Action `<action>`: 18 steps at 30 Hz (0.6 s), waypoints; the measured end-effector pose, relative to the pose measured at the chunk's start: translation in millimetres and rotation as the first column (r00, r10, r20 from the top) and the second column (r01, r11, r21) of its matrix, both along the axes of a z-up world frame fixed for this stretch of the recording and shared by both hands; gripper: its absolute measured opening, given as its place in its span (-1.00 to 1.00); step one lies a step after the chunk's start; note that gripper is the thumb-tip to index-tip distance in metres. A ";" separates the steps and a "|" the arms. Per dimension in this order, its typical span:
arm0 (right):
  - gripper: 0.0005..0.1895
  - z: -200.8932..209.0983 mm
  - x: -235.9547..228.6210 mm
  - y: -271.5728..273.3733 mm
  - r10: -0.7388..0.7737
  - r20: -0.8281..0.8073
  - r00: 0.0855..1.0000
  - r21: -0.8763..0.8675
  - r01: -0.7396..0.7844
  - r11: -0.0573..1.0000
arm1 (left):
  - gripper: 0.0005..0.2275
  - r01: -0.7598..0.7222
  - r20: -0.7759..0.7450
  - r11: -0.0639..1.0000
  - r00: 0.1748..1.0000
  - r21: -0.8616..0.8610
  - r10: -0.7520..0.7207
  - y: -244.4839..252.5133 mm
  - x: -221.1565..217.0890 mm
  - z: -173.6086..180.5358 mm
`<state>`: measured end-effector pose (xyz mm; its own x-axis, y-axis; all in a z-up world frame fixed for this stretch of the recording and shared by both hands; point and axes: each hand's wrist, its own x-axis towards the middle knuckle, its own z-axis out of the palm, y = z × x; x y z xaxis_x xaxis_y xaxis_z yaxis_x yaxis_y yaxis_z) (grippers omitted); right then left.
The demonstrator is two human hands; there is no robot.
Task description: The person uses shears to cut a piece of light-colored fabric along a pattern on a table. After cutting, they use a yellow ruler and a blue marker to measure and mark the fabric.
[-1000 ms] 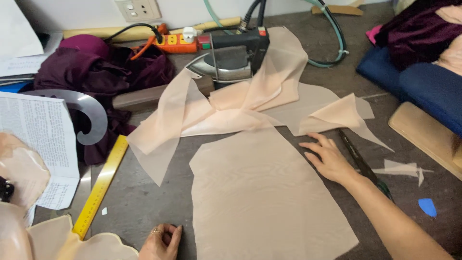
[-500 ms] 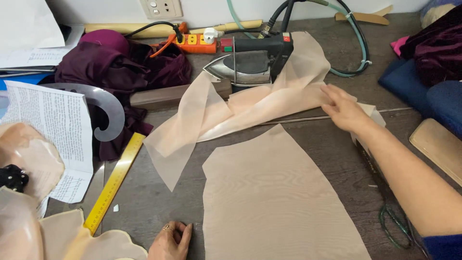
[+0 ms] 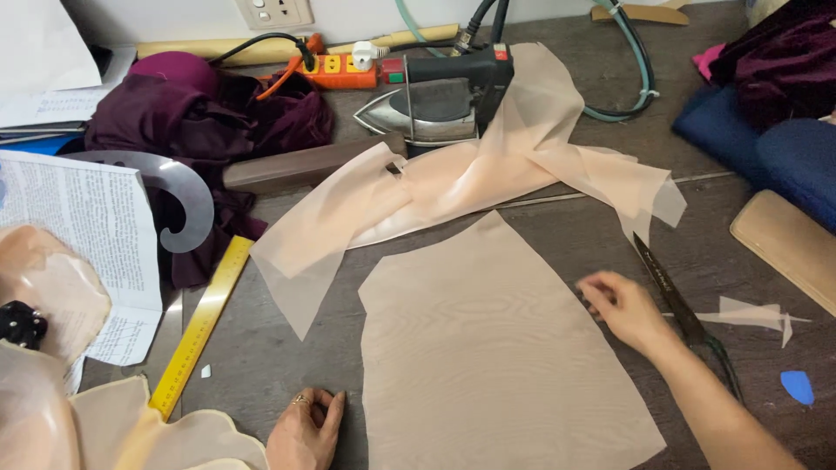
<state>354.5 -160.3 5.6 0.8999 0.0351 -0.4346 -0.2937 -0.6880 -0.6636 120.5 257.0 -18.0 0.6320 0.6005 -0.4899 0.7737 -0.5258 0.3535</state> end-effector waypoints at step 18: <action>-0.82 -56.6 -83.5 -199.5 -0.487 0.343 0.803 0.176 0.454 0.873 | -0.88 -0.124 0.479 0.979 0.877 0.160 0.033 119.9 -50.0 -56.4</action>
